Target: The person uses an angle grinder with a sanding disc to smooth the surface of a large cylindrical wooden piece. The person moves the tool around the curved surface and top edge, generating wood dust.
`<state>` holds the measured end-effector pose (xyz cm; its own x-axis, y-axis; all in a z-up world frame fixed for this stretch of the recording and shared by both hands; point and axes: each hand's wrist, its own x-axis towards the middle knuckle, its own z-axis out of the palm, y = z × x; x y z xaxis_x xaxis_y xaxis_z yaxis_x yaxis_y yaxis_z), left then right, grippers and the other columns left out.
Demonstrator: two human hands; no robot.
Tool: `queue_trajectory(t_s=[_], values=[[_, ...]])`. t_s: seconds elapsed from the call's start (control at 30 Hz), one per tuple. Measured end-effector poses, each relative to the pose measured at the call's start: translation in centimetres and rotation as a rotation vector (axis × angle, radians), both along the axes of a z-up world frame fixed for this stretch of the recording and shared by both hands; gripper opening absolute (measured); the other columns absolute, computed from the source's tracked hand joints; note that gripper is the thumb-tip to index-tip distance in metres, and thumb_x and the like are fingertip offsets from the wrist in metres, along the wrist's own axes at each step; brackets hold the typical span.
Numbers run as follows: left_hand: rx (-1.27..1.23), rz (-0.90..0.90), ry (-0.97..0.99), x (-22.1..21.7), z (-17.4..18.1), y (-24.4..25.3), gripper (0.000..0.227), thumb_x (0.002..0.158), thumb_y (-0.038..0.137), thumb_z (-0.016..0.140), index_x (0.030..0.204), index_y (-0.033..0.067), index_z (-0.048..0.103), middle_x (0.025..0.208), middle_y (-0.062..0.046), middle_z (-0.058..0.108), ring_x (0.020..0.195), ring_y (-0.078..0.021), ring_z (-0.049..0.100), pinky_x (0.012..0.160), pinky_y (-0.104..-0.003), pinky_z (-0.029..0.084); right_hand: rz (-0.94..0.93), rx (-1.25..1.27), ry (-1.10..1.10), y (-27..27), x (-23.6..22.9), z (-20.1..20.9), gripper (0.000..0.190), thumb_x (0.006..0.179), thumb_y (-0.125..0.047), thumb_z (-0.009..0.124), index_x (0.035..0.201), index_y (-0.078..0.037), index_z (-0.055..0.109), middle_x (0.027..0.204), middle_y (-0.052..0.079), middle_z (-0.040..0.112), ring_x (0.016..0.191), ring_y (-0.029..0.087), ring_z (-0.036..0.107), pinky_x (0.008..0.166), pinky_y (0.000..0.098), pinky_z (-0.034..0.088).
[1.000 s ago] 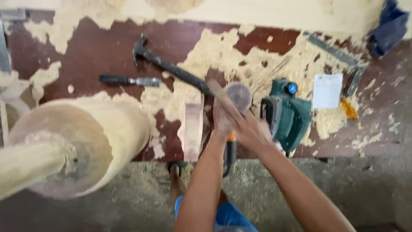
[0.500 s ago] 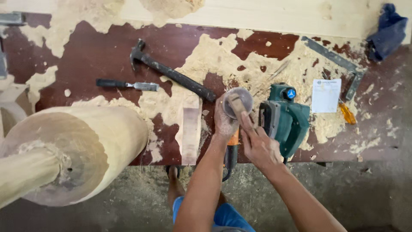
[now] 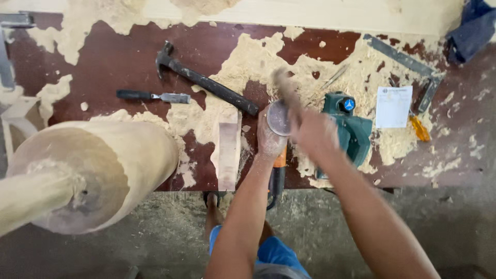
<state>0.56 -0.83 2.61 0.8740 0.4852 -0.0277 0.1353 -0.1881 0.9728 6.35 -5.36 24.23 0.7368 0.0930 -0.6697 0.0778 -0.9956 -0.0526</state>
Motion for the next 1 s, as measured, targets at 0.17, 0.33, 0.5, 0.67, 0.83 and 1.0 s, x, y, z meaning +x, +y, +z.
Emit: queue_trajectory(t_s=[0.17, 0.33, 0.5, 0.67, 0.83, 1.0], values=[[0.319, 0.061, 0.313, -2.1, 4.6, -1.0, 0.107, 0.069, 0.045, 0.088, 0.149, 0.0014, 0.032, 0.144, -0.025, 0.045, 0.134, -0.0422, 0.043, 0.11, -0.056, 0.036, 0.009, 0.309, -0.516, -5.1, 3.6, -6.9, 0.059, 0.095, -0.034, 0.055, 0.151, -0.016, 0.056, 0.092, 0.026, 0.072, 0.086, 0.048, 0.069, 0.075, 0.0576, 0.053], [0.271, 0.006, 0.673, -10.0, 8.3, -4.2, 0.107, 0.081, 0.035, 0.084, 0.162, 0.001, 0.022, 0.155, -0.027, 0.034, 0.142, -0.0446, 0.036, 0.112, -0.057, 0.033, 0.195, 0.299, -0.633, -9.9, -3.7, -9.3, 0.065, 0.101, -0.036, 0.064, 0.16, -0.013, 0.047, 0.114, 0.028, 0.067, 0.103, 0.048, 0.063, 0.089, 0.0538, 0.05], [0.066, -0.128, 0.83, -11.7, 9.0, -3.3, 0.071, 0.079, 0.034, 0.082, 0.134, -0.0035, 0.056, 0.135, -0.024, 0.062, 0.128, -0.0382, 0.058, 0.107, -0.046, 0.048, -0.105, 0.58, -0.549, -14.1, -11.5, -8.5, 0.052, 0.105, -0.031, 0.075, 0.151, -0.012, 0.061, 0.119, 0.02, 0.067, 0.108, 0.033, 0.065, 0.095, 0.0438, 0.054], [-0.279, -0.237, 0.624, -16.8, 11.8, -3.1, 0.068, 0.064, 0.037, 0.089, 0.121, 0.0034, 0.072, 0.107, -0.018, 0.076, 0.097, -0.0296, 0.074, 0.088, -0.039, 0.057, -0.996, 1.317, 0.233, -14.8, -16.8, -9.9, 0.051, 0.102, -0.036, 0.066, 0.138, -0.002, 0.054, 0.121, 0.008, 0.065, 0.108, 0.023, 0.064, 0.093, 0.0434, 0.055], [-0.368, -0.638, 0.518, -25.0, 18.3, -4.3, 0.081, 0.072, 0.054, 0.078, 0.139, 0.0097, 0.064, 0.111, -0.015, 0.073, 0.096, -0.0288, 0.073, 0.082, -0.038, 0.06, -1.074, 1.631, 0.461, -15.8, -22.6, -7.3, 0.048, 0.109, -0.04, 0.053, 0.138, -0.001, 0.055, 0.11, 0.015, 0.068, 0.1, 0.036, 0.065, 0.096, 0.0536, 0.049], [-0.222, -0.756, 0.479, -32.4, 24.5, -0.9, 0.087, 0.099, 0.066, 0.054, 0.154, 0.0007, 0.04, 0.101, -0.025, 0.075, 0.094, -0.0377, 0.073, 0.082, -0.044, 0.056, -1.186, 1.684, 0.444, -14.7, -27.1, -4.1, 0.045, 0.099, -0.036, 0.054, 0.125, 0.001, 0.054, 0.101, 0.016, 0.066, 0.101, 0.038, 0.067, 0.1, 0.0587, 0.051]])
